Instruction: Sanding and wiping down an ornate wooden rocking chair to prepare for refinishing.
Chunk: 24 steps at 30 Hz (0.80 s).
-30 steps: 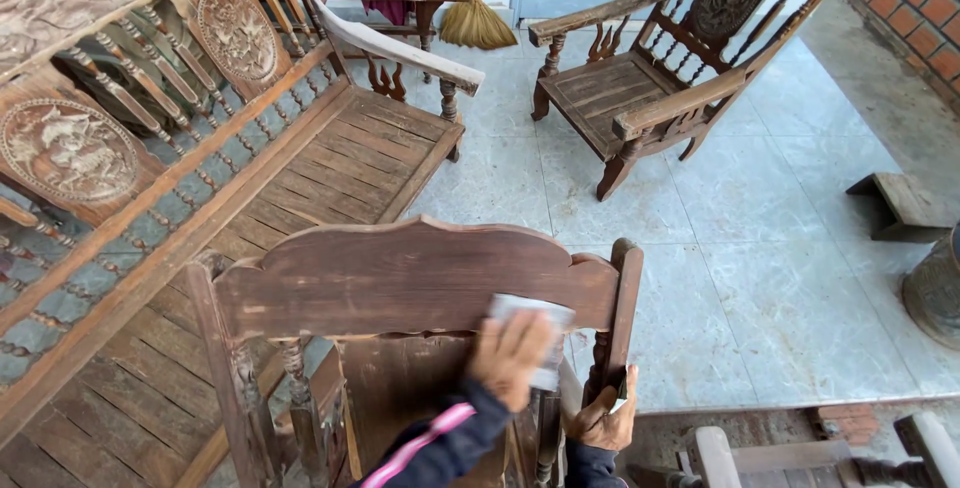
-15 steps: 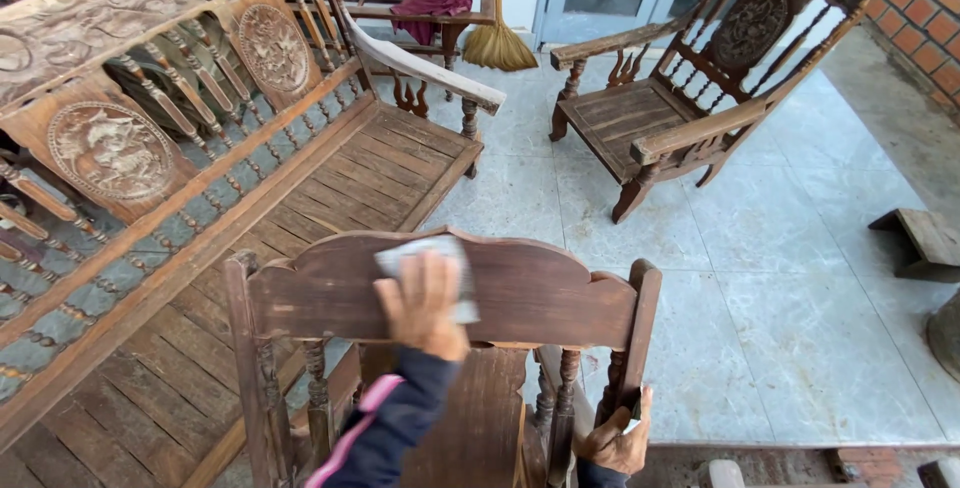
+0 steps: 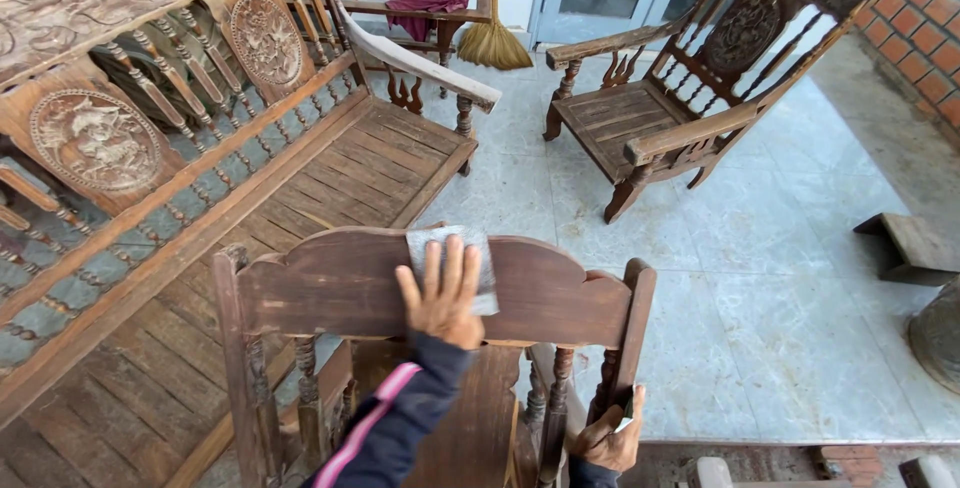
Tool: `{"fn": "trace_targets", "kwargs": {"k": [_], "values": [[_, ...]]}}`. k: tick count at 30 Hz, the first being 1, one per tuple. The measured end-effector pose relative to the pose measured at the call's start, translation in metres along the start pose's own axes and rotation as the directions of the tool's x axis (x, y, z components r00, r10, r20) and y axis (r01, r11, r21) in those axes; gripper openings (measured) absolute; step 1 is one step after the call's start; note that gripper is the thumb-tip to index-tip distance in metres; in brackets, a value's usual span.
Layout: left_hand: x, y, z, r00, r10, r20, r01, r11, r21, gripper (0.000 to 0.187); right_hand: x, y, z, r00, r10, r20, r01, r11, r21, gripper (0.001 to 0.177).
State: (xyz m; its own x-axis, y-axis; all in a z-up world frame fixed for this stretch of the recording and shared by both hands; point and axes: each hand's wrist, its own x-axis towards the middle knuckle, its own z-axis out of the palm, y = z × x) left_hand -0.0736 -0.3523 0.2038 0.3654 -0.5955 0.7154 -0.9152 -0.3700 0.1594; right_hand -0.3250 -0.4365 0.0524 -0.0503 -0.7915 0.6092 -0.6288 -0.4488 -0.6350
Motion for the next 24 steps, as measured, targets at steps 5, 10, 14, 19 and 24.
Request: {"fn": "trace_targets", "kwargs": {"k": [5,10,14,19,24], "values": [[0.011,0.094,0.070,0.997,0.046,-0.065,-0.055,0.988,-0.145,0.082,0.000,-0.001,-0.003,1.000,0.012,0.020,-0.014,0.997,0.082,0.056],[0.013,0.079,0.046,0.942,0.186,0.279,-0.184,0.982,-0.033,0.075,0.000,-0.007,-0.006,0.999,0.039,0.019,-0.040,0.997,0.059,0.057],[-0.023,-0.021,0.001,1.000,-0.007,-0.014,0.006,0.996,-0.094,0.064,0.004,-0.007,-0.004,0.998,0.056,0.012,-0.057,0.997,0.051,0.057],[-0.010,-0.008,-0.003,0.939,-0.335,-0.076,0.342,0.932,0.123,0.079,0.000,-0.006,-0.002,0.999,0.046,0.006,-0.046,0.998,0.030,0.056],[-0.026,0.087,0.052,0.995,0.091,0.051,-0.077,0.970,-0.232,0.074,-0.003,-0.002,-0.005,1.000,-0.011,0.013,0.010,0.998,0.068,0.055]]}}
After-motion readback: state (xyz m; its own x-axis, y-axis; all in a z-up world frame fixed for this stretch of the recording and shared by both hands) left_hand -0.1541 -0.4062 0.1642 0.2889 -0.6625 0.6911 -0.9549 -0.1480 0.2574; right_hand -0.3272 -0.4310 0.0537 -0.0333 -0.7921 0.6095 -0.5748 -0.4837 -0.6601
